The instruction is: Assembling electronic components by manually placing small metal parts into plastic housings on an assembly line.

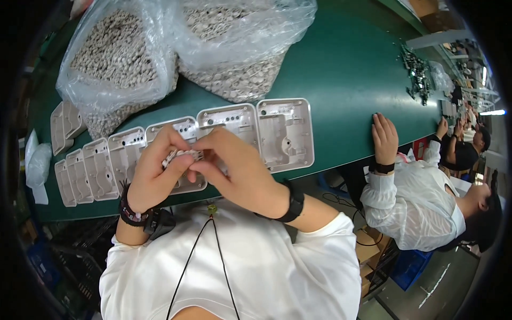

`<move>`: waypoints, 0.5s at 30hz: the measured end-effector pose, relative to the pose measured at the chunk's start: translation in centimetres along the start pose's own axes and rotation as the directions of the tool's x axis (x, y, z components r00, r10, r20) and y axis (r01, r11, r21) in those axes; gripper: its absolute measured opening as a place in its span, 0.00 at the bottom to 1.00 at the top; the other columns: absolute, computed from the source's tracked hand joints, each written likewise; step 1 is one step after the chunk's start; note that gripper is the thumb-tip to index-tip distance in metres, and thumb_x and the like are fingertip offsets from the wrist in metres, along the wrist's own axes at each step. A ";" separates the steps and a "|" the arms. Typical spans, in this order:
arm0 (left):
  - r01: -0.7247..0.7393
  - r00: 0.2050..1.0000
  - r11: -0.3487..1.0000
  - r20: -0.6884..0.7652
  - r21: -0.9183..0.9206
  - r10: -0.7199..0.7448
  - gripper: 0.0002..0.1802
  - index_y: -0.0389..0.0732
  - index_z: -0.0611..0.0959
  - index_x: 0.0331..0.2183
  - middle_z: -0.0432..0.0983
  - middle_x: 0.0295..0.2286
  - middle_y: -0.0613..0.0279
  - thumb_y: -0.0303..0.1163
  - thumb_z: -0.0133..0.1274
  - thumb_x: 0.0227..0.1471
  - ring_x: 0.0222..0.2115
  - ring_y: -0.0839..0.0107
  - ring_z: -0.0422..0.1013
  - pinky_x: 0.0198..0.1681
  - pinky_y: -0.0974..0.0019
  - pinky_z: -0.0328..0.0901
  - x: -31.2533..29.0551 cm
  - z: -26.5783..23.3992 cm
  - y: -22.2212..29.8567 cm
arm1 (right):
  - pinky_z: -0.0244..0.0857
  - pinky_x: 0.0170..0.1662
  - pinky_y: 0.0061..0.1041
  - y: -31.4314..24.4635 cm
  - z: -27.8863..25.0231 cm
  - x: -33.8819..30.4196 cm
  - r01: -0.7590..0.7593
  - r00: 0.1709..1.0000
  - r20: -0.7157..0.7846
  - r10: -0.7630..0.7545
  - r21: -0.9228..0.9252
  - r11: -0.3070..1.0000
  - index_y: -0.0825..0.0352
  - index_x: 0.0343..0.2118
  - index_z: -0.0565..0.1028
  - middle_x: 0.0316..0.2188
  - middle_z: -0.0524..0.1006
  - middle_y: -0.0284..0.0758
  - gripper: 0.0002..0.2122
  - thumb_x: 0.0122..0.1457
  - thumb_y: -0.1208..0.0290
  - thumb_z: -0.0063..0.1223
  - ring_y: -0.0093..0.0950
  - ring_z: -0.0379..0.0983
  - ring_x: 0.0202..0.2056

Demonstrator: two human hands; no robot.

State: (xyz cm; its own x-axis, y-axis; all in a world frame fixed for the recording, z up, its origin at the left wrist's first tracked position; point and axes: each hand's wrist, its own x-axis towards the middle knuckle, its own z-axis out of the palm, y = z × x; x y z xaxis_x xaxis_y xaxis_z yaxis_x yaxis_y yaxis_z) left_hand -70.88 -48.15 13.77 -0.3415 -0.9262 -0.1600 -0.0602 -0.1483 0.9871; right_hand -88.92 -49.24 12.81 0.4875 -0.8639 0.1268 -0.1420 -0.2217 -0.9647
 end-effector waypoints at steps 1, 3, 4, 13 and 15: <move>-0.008 1.000 1.000 -0.019 0.030 0.009 0.06 0.35 0.67 0.30 0.71 0.22 0.59 0.28 0.45 0.54 0.23 0.75 0.70 0.27 0.71 0.63 -0.2 0.0 0.0 | 0.64 0.32 0.24 -0.1 0.1 0.1 0.018 0.999 -0.038 -0.021 -0.061 0.998 0.68 0.39 0.69 0.26 0.70 0.36 0.14 0.47 0.82 0.55 0.29 0.69 0.30; -0.088 0.994 0.977 -0.039 0.195 0.098 0.05 0.35 0.68 0.29 0.70 0.21 0.59 0.27 0.44 0.53 0.24 0.74 0.69 0.27 0.71 0.62 0.5 0.0 0.1 | 0.64 0.32 0.24 -0.1 0.2 -0.1 0.027 0.994 -0.102 -0.038 -0.103 0.994 0.68 0.37 0.69 0.27 0.70 0.37 0.13 0.47 0.80 0.56 0.30 0.69 0.31; -0.145 0.984 0.934 -0.047 0.326 0.170 0.05 0.34 0.69 0.28 0.70 0.21 0.59 0.26 0.44 0.53 0.24 0.73 0.69 0.28 0.70 0.62 0.3 -0.2 0.1 | 0.63 0.32 0.24 0.3 0.3 0.2 0.087 0.984 -0.142 -0.103 -0.115 0.990 0.68 0.36 0.70 0.27 0.70 0.37 0.12 0.47 0.79 0.56 0.30 0.69 0.31; 0.036 0.990 0.998 -0.135 0.045 -0.030 0.06 0.34 0.71 0.29 0.69 0.20 0.59 0.26 0.39 0.54 0.20 0.76 0.66 0.24 0.75 0.58 -1.2 0.4 0.0 | 0.62 0.32 0.27 -0.6 1.4 0.1 0.233 0.886 -0.335 -0.320 -0.275 0.933 0.67 0.29 0.72 0.31 0.70 0.38 0.06 0.47 0.78 0.54 0.33 0.68 0.32; -0.059 0.994 0.984 -0.078 0.170 0.073 0.06 0.34 0.71 0.29 0.69 0.20 0.60 0.25 0.39 0.54 0.20 0.77 0.65 0.22 0.76 0.57 -1.2 0.6 0.3 | 0.62 0.32 0.27 -0.5 1.5 -0.2 0.278 0.858 -0.309 -0.410 -0.392 0.877 0.67 0.29 0.72 0.31 0.70 0.38 0.06 0.47 0.79 0.53 0.34 0.68 0.32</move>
State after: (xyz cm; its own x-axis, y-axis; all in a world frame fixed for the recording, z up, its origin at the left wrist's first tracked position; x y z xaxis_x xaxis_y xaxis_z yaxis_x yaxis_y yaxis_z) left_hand -71.02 -46.86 14.27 -0.2706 -0.9588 -0.0863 -0.1987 -0.0321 0.9795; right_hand -87.63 -48.23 12.88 0.2102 -0.7901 0.5758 -0.3266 -0.6119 -0.7203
